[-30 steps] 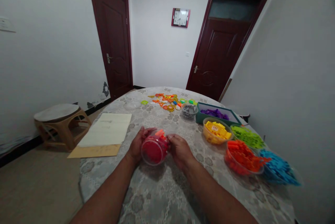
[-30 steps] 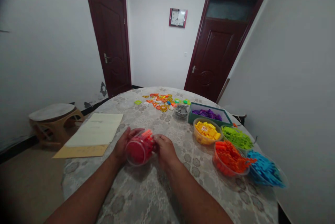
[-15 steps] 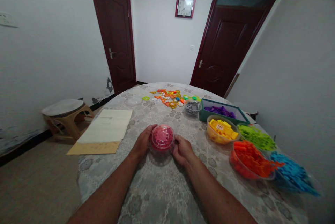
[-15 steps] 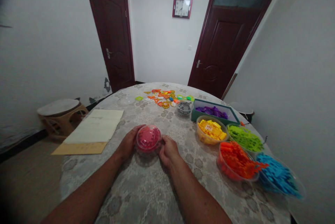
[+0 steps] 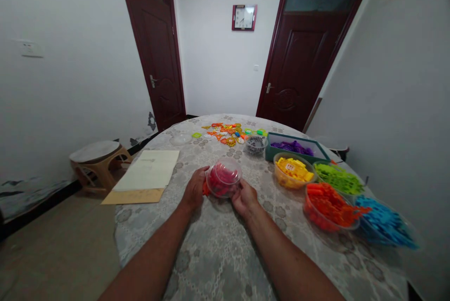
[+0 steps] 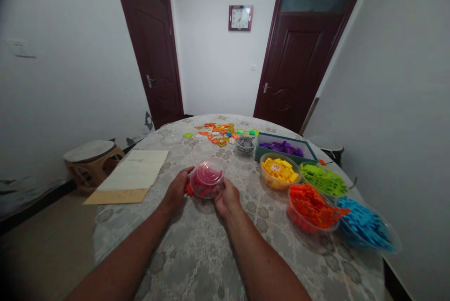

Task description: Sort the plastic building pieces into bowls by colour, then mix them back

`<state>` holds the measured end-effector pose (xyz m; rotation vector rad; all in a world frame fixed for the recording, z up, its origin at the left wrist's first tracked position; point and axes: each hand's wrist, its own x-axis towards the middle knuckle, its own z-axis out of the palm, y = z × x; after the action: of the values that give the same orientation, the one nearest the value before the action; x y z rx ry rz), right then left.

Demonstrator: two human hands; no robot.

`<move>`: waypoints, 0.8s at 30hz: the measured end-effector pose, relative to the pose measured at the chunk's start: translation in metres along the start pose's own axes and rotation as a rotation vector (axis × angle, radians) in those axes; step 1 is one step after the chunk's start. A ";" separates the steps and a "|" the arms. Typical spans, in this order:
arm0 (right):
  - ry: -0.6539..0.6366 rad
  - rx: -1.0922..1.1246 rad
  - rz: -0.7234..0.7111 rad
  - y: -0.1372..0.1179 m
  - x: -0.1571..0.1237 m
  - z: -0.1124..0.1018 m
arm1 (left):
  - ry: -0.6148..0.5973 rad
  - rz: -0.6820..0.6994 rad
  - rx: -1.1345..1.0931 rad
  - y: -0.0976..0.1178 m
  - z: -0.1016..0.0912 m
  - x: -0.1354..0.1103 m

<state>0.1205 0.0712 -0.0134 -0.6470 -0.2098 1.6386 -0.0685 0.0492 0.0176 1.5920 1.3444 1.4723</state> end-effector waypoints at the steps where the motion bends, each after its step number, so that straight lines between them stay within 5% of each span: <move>1: 0.004 0.005 -0.010 0.000 -0.001 0.000 | -0.005 0.036 0.024 0.000 0.000 0.000; 10: 0.023 0.027 -0.059 -0.001 -0.005 0.002 | -0.042 0.148 0.135 0.006 0.002 -0.002; 24: -0.118 -0.062 -0.065 -0.018 -0.012 0.007 | -0.044 0.168 0.184 0.001 0.004 0.002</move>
<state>0.1327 0.0643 0.0043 -0.5852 -0.3651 1.6141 -0.0647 0.0514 0.0179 1.8836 1.3835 1.4344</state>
